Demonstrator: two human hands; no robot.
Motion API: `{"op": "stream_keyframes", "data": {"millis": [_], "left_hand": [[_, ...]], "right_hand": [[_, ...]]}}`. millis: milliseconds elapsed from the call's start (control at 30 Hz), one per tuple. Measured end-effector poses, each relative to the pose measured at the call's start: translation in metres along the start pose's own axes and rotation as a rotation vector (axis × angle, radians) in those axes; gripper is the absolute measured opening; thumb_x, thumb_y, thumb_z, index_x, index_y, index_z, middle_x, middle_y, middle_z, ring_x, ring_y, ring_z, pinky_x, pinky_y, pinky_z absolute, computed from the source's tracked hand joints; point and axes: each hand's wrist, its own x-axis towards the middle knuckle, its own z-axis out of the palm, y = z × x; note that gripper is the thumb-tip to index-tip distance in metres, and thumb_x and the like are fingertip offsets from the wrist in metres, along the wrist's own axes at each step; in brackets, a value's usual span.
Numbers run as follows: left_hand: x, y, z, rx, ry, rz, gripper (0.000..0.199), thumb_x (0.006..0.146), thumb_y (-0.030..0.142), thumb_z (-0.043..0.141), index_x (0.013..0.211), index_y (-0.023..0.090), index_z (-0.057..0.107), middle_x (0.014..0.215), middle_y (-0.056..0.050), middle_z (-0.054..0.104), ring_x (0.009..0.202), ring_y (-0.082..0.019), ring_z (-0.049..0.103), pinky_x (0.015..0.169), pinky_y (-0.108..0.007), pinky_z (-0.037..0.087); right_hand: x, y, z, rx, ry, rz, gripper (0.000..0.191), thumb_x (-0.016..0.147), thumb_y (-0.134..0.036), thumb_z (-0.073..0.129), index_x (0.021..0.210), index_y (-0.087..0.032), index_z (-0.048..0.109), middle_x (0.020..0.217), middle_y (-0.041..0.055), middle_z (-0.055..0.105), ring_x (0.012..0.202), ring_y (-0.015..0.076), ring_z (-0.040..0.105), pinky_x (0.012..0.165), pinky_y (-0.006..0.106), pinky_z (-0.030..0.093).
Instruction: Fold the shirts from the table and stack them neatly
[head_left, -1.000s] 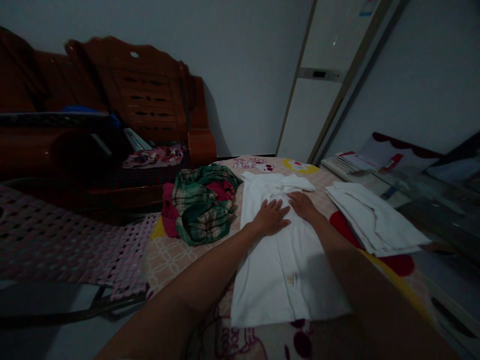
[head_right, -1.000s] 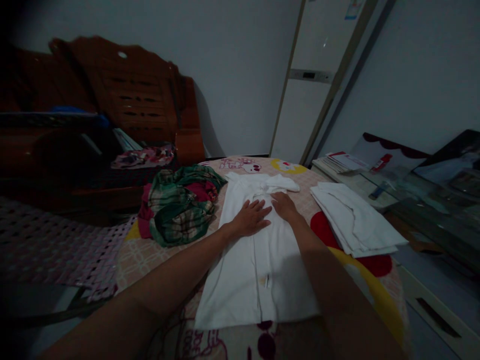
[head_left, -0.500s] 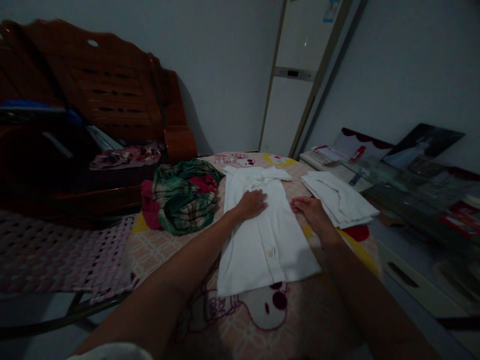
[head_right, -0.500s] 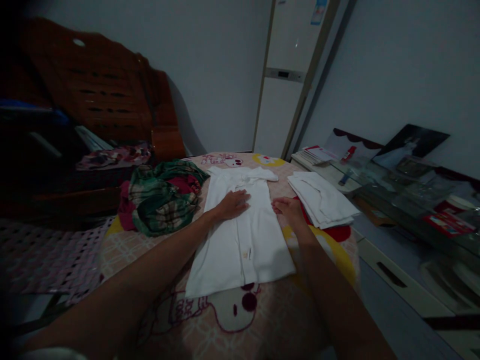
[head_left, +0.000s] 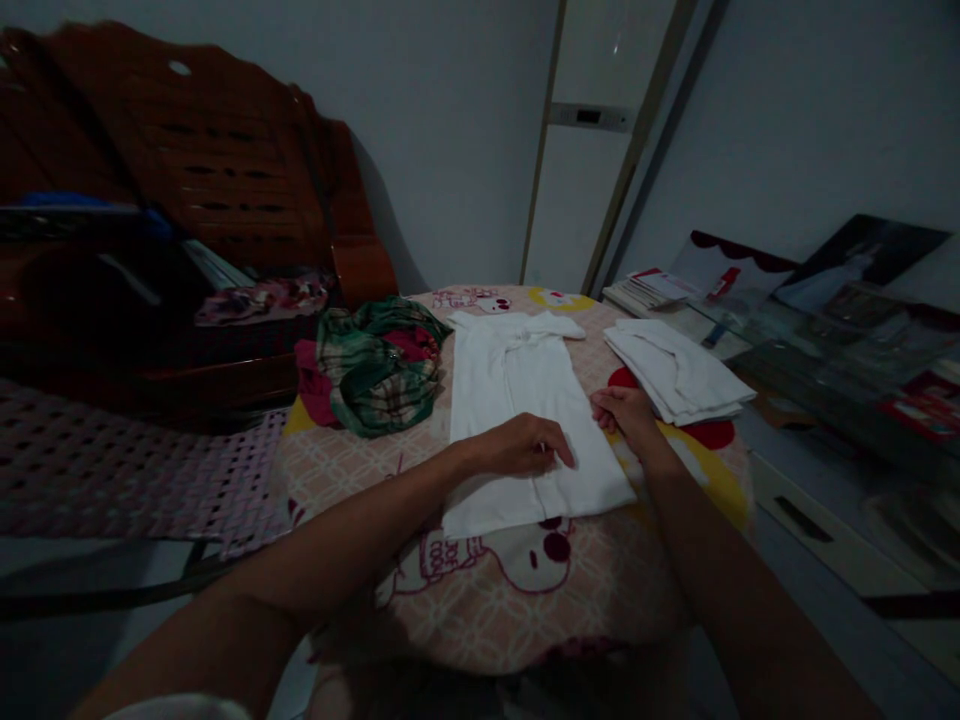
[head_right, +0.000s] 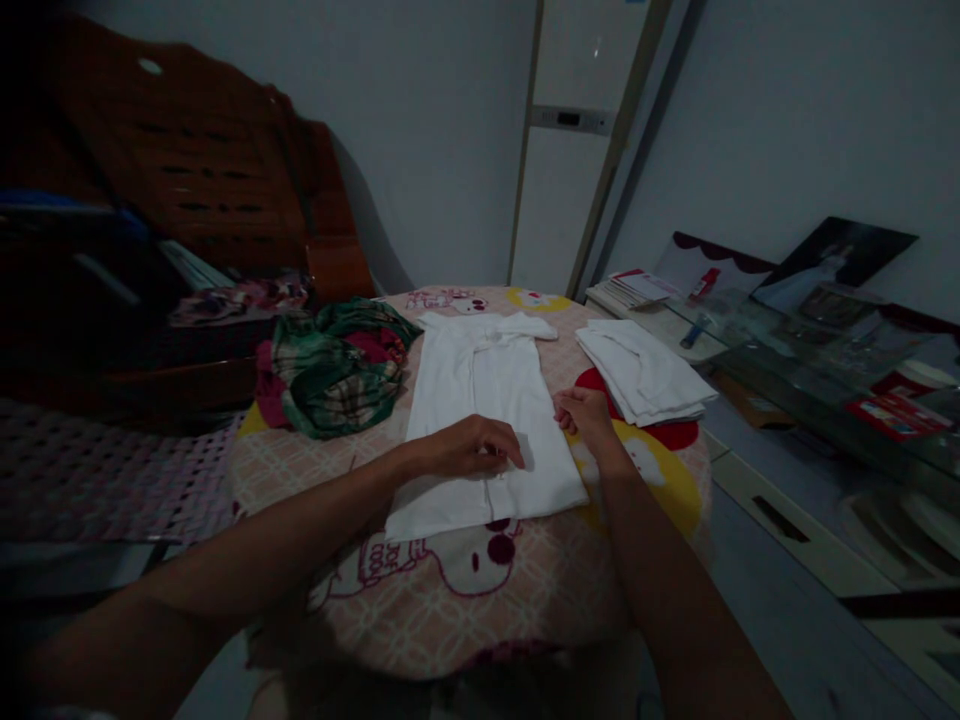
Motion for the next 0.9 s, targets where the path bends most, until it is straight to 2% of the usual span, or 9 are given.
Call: {"op": "stream_keyframes", "data": {"millis": [67,167,300,367,433,533,633,767,900], "left_hand": [[-0.002,0.008,0.011,0.001,-0.077,0.018,0.029,0.082,0.006,0.061,0.102,0.021,0.073,0.098,-0.002,0.070,0.077,-0.010,0.062,0.072,-0.020,0.046],[-0.004,0.010,0.020,0.052,-0.107,-0.017,0.026,0.078,0.006,0.066,0.099,0.020,0.072,0.097,-0.002,0.067,0.077,-0.011,0.061,0.073,-0.021,0.046],[-0.007,0.019,0.018,0.201,-0.053,0.042,0.027,0.080,0.013,0.066,0.105,0.022,0.068,0.108,-0.005,0.065,0.098,-0.017,0.062,0.086,-0.026,0.047],[-0.010,0.028,0.013,0.288,-0.008,0.029,0.022,0.083,0.020,0.066,0.105,0.022,0.067,0.108,-0.005,0.066,0.102,-0.019,0.061,0.086,-0.027,0.047],[-0.011,0.038,0.011,0.344,-0.021,-0.019,0.021,0.085,0.031,0.066,0.103,0.021,0.065,0.100,-0.004,0.067,0.093,-0.019,0.064,0.078,-0.027,0.048],[-0.013,0.050,0.016,0.440,-0.125,-0.050,0.035,0.083,0.046,0.067,0.107,0.020,0.062,0.096,-0.004,0.068,0.079,-0.019,0.066,0.066,-0.029,0.048],[-0.014,0.058,0.031,0.615,-0.186,-0.054,0.031,0.082,0.039,0.065,0.105,0.018,0.060,0.099,-0.008,0.067,0.074,-0.022,0.066,0.059,-0.031,0.048],[-0.015,0.062,0.050,0.756,-0.178,-0.050,0.017,0.086,0.022,0.055,0.101,0.015,0.060,0.094,-0.010,0.066,0.073,-0.023,0.066,0.055,-0.032,0.049],[-0.014,0.052,0.048,0.693,-0.159,-0.058,0.015,0.088,0.017,0.052,0.098,0.014,0.063,0.092,-0.010,0.066,0.074,-0.021,0.065,0.059,-0.029,0.049]], "right_hand": [[0.001,0.002,-0.001,0.011,0.006,-0.006,0.019,0.065,-0.033,0.067,0.069,-0.015,0.063,0.049,-0.0019,0.060,0.037,0.0070,0.047,0.033,0.017,0.032],[0.001,0.005,-0.002,0.015,0.002,-0.031,0.021,0.063,-0.034,0.068,0.071,-0.015,0.064,0.050,-0.0015,0.061,0.037,0.0072,0.048,0.033,0.017,0.032],[0.000,0.008,-0.003,0.026,-0.018,-0.038,0.025,0.059,-0.034,0.071,0.074,-0.015,0.065,0.051,-0.0015,0.062,0.039,0.0079,0.050,0.034,0.017,0.033],[-0.001,0.008,-0.004,0.030,-0.031,-0.037,0.027,0.059,-0.034,0.072,0.075,-0.015,0.065,0.051,-0.0018,0.062,0.038,0.0078,0.050,0.035,0.017,0.033],[-0.002,0.007,-0.005,0.023,-0.037,-0.042,0.027,0.060,-0.035,0.072,0.075,-0.014,0.065,0.051,-0.0021,0.062,0.038,0.0073,0.048,0.035,0.017,0.032],[-0.005,0.005,-0.004,0.009,-0.034,-0.049,0.025,0.061,-0.038,0.070,0.071,-0.015,0.064,0.049,-0.0027,0.059,0.037,0.0066,0.046,0.035,0.017,0.031],[-0.007,0.003,-0.003,0.006,-0.032,-0.066,0.025,0.062,-0.039,0.069,0.068,-0.015,0.064,0.049,-0.0026,0.058,0.038,0.0068,0.046,0.036,0.018,0.031],[-0.005,0.006,-0.003,0.020,-0.039,-0.086,0.025,0.062,-0.040,0.069,0.067,-0.016,0.064,0.050,-0.0021,0.059,0.040,0.0074,0.047,0.037,0.019,0.031],[-0.002,0.010,-0.005,0.021,-0.047,-0.077,0.025,0.063,-0.040,0.070,0.068,-0.016,0.065,0.051,-0.0019,0.059,0.041,0.0075,0.046,0.038,0.020,0.031]]}}
